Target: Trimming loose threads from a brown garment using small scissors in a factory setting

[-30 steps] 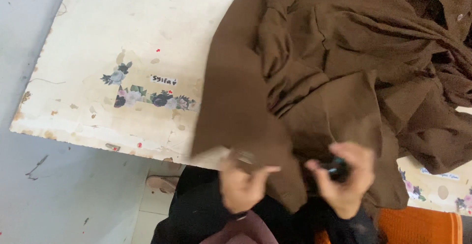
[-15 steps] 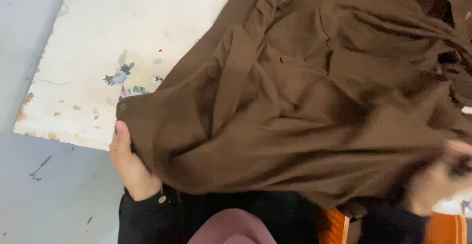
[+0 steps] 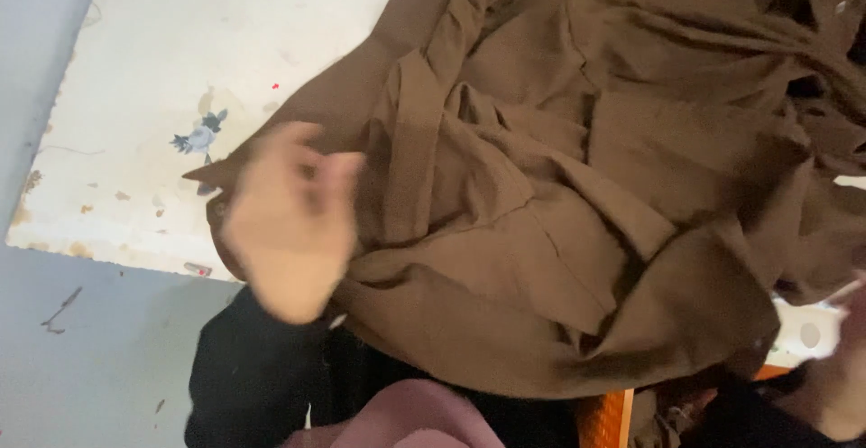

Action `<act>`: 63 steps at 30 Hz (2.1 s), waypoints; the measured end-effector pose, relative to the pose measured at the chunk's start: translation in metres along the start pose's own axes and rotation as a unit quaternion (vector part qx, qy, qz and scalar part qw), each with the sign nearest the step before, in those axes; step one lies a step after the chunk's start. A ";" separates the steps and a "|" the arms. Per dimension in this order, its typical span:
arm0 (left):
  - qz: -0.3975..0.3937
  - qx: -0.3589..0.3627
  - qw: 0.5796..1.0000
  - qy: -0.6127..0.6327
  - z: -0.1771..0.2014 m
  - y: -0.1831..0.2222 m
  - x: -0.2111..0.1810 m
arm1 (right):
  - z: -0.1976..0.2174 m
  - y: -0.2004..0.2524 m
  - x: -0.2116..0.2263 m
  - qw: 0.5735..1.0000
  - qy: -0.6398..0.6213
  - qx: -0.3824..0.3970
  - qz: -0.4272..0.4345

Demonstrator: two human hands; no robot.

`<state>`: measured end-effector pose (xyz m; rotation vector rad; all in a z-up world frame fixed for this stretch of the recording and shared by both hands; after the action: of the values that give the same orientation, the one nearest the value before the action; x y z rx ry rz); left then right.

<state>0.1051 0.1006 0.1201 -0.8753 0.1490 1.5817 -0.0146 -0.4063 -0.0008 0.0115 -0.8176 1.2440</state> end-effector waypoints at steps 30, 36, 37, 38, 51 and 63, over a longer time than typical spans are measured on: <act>0.151 0.119 0.967 -0.166 0.020 -0.039 0.101 | -0.113 -0.134 0.140 0.951 0.215 0.222 0.028; -0.170 0.015 0.965 -0.200 -0.015 0.000 0.010 | -0.119 -0.130 0.137 0.916 0.349 0.176 0.091; -0.224 0.153 0.940 -0.207 -0.038 0.011 -0.001 | -0.119 -0.128 0.136 0.906 0.379 0.142 0.122; -0.225 0.151 0.941 -0.205 -0.055 0.012 0.006 | -0.118 -0.128 0.136 0.906 0.381 0.139 0.123; -0.322 0.013 0.911 -0.259 -0.102 -0.098 0.045 | -0.063 -0.064 0.192 0.857 0.414 0.307 -0.001; -0.337 -0.340 0.873 -0.089 0.065 -0.011 0.112 | -0.104 -0.059 0.213 0.933 0.122 0.264 0.213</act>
<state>0.0918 0.2293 0.1028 -1.1420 -0.8185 1.0187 0.1084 -0.2061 0.0665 0.1176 -0.2510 1.8103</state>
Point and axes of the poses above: each hand's wrist, its own y-axis away from the middle knuckle, its own z-axis out of the back of the hand, x = y × z, the point moved 3 cm from there along -y, towards the middle knuckle
